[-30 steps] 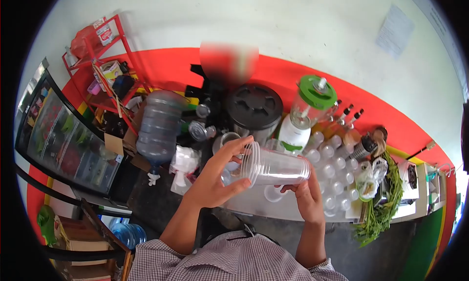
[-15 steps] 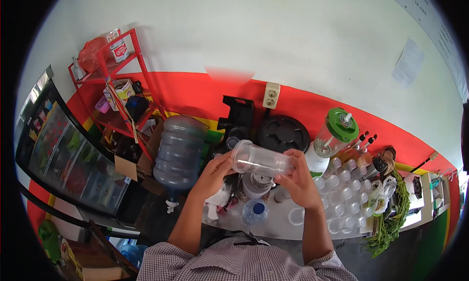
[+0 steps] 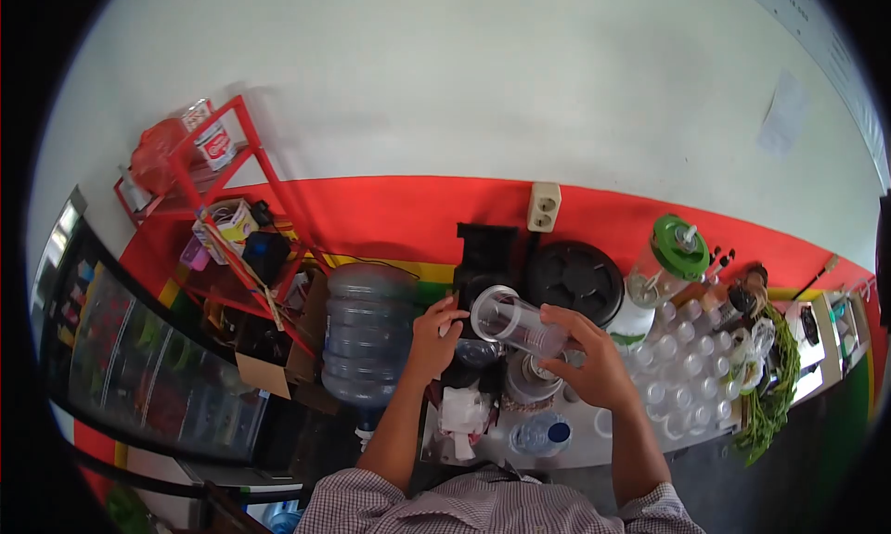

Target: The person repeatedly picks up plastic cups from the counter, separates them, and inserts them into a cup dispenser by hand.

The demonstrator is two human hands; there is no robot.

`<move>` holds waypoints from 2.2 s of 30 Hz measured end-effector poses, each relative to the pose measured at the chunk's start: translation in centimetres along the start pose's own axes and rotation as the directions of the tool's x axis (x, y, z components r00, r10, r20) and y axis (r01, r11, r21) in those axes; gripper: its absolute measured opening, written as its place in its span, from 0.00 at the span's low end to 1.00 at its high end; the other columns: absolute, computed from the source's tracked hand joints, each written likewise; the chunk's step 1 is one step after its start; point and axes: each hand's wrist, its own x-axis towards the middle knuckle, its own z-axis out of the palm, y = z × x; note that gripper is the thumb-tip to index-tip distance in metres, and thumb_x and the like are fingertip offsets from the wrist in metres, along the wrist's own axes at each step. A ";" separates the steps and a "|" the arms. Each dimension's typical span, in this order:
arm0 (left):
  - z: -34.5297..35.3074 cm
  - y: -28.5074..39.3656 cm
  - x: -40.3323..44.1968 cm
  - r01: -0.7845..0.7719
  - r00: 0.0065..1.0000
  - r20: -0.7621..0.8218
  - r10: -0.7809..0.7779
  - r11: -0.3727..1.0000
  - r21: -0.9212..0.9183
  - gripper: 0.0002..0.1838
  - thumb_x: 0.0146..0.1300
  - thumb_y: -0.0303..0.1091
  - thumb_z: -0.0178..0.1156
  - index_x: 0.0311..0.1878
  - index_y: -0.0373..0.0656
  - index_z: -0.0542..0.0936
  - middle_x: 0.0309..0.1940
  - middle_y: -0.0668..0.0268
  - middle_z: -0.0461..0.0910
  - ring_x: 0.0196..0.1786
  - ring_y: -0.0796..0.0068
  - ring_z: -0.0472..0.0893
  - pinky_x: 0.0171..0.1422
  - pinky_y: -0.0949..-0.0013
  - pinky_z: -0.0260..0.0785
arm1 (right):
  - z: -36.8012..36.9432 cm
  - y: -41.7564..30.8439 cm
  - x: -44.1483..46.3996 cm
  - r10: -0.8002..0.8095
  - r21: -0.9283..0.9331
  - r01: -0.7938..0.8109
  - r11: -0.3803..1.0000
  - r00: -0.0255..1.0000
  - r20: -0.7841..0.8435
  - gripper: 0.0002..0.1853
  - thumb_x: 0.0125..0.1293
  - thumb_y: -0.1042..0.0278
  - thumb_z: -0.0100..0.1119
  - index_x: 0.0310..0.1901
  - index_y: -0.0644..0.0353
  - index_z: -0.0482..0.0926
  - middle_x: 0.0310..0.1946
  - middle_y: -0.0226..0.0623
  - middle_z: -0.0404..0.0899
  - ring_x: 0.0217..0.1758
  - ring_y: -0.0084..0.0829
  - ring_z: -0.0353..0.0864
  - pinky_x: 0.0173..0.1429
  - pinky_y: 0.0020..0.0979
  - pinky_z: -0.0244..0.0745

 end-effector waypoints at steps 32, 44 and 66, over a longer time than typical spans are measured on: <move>3.5 -2.5 0.9 0.099 0.993 0.103 -0.055 0.866 -0.491 0.34 0.68 0.18 0.60 0.79 0.39 0.75 0.71 0.51 0.82 0.74 0.64 0.80 0.80 0.62 0.66 | 7.5 2.6 3.3 -0.127 -0.519 0.086 0.851 0.991 -0.044 0.42 0.65 0.70 0.75 0.80 0.60 0.69 0.68 0.54 0.79 0.67 0.59 0.83 0.67 0.50 0.82; 4.4 -4.9 0.6 0.165 0.985 0.093 -0.145 0.948 -0.271 0.30 0.76 0.30 0.60 0.80 0.47 0.75 0.76 0.55 0.78 0.65 0.59 0.72 0.77 0.63 0.63 | 8.1 4.4 5.8 -0.007 -0.475 0.084 0.876 0.987 0.162 0.32 0.70 0.71 0.70 0.75 0.63 0.74 0.71 0.56 0.77 0.68 0.59 0.82 0.72 0.50 0.79; 4.0 -2.8 0.7 0.072 0.996 -0.027 -0.085 0.942 -0.327 0.21 0.71 0.24 0.59 0.65 0.39 0.86 0.52 0.52 0.89 0.53 0.61 0.87 0.62 0.61 0.76 | 11.1 7.8 10.1 0.128 -0.617 -0.049 0.785 0.988 0.084 0.27 0.54 0.82 0.66 0.60 0.65 0.85 0.46 0.53 0.91 0.50 0.57 0.91 0.54 0.53 0.86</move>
